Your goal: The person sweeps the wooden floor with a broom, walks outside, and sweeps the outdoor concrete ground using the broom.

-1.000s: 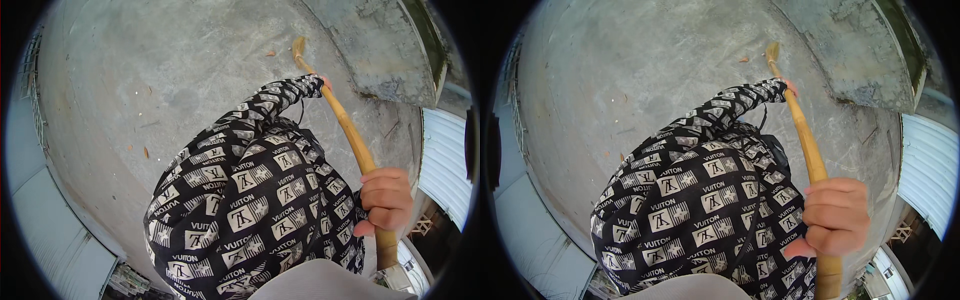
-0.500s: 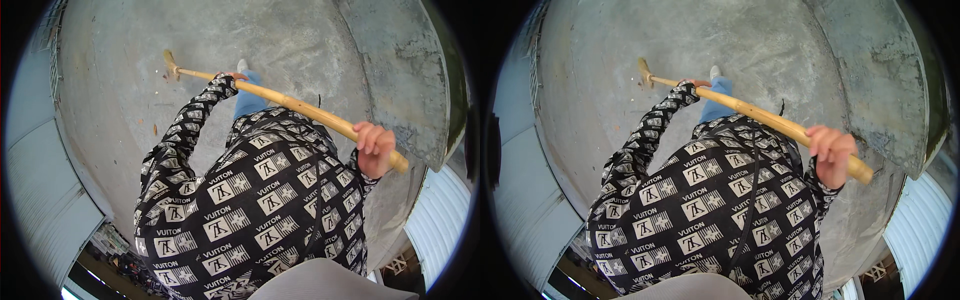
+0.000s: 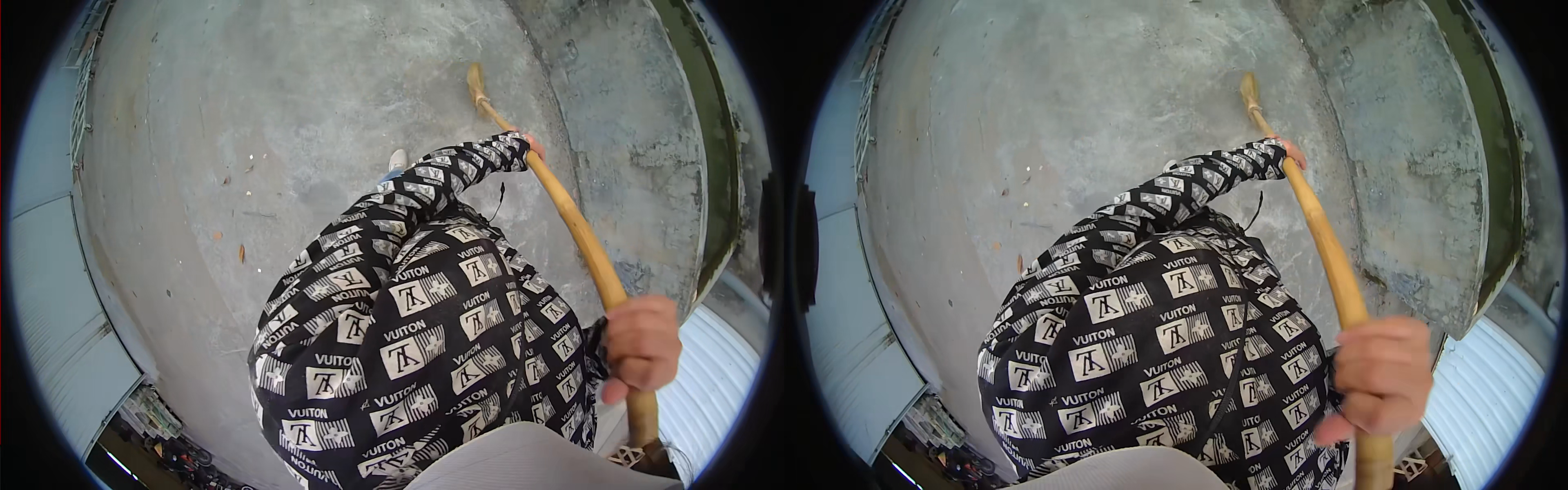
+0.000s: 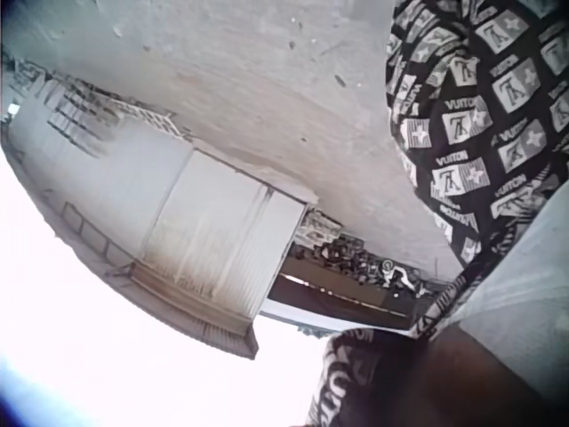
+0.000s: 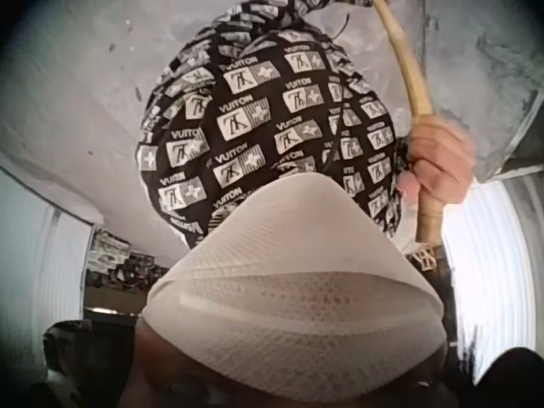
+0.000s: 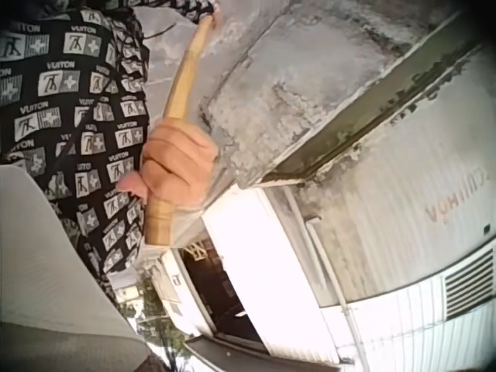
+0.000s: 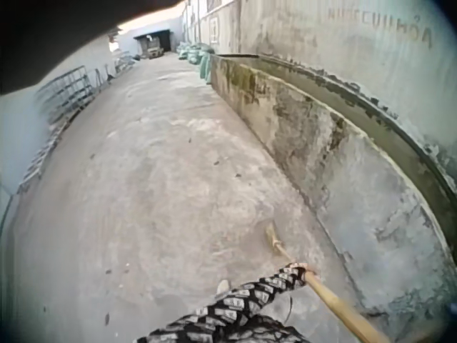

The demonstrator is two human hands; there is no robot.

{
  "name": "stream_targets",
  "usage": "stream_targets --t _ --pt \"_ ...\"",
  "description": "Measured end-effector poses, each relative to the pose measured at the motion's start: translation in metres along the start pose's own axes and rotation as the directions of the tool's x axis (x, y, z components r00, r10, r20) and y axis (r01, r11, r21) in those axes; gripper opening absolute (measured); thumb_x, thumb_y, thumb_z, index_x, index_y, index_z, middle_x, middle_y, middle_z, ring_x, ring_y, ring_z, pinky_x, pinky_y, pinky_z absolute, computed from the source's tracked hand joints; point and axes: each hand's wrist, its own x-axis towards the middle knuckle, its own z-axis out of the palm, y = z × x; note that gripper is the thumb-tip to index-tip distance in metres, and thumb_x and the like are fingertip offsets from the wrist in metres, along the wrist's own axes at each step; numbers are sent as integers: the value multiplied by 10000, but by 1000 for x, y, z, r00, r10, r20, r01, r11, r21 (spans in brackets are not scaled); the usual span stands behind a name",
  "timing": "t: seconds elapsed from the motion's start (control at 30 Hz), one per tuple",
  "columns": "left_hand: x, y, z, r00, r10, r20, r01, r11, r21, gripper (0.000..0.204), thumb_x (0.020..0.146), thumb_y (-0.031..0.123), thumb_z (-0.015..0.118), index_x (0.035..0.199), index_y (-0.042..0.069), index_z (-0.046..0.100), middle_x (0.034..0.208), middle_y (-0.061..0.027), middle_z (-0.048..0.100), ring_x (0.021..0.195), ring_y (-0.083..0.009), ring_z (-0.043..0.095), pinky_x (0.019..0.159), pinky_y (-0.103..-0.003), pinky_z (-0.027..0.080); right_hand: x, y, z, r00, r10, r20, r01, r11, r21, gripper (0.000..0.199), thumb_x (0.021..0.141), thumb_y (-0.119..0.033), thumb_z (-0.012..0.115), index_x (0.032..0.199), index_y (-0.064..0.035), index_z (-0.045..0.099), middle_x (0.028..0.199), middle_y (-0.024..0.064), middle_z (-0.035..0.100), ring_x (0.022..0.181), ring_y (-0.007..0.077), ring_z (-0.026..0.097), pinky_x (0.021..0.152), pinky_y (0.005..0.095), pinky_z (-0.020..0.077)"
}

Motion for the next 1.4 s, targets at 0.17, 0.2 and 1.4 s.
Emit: stream_targets --t 0.17,0.2,1.4 --pt "-27 5 4 995 20 93 -14 998 -62 158 761 237 624 906 174 629 822 -31 645 822 -213 620 745 -353 457 19 -1 20 989 -141 -54 148 973 174 358 715 -285 754 646 -86 465 526 20 499 426 147 486 579 311 522" --pt "-43 13 2 992 -54 113 67 991 -113 244 662 155 622 902 196 619 826 6 649 888 -225 605 830 -450 382 15 -10 23 989 -139 -51 145 977 155 358 715 -285 754 646 -86 465 526 20 499 426 147 486 579 311 522" --pt "-66 20 -40 955 -222 198 224 974 13 251 750 346 605 978 250 563 802 18 622 846 -184 593 822 -358 339 42 8 -2 928 -289 -233 343 908 240 191 802 -98 509 635 -58 426 543 37 534 446 175 524 589 307 495"
